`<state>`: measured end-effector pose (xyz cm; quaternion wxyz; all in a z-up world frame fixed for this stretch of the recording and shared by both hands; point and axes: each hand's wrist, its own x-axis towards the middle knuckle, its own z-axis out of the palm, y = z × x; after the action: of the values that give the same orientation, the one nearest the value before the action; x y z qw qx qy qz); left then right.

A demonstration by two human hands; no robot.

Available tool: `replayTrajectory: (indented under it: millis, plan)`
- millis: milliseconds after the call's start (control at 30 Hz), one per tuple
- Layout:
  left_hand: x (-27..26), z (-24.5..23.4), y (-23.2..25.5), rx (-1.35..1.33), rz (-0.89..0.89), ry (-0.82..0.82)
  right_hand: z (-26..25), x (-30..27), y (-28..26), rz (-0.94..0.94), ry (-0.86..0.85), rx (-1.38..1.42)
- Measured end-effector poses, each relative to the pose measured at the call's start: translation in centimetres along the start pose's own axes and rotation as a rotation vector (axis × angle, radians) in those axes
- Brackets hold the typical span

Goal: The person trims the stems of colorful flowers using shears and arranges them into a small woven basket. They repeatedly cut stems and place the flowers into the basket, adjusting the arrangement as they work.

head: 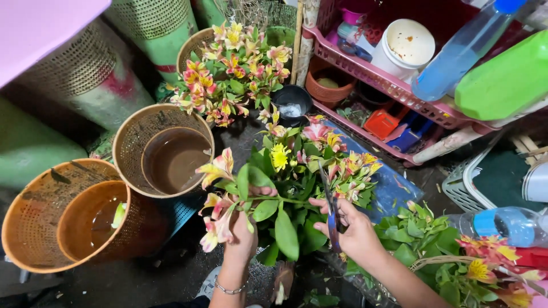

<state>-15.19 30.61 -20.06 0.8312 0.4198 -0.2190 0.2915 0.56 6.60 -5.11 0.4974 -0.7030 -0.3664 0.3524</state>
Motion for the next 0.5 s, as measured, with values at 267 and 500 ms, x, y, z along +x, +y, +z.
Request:
replayTrajectory:
  millis: [267,500]
  plan:
    - [3.8,12.9,1.5,0.435,-0.061,0.568,0.5,0.0,3.9,-0.009,0.156,-0.042]
    - [2.0,16.4,-3.0,0.402,-0.650,0.901,1.5,-1.4,3.0,-0.109,0.337,0.132]
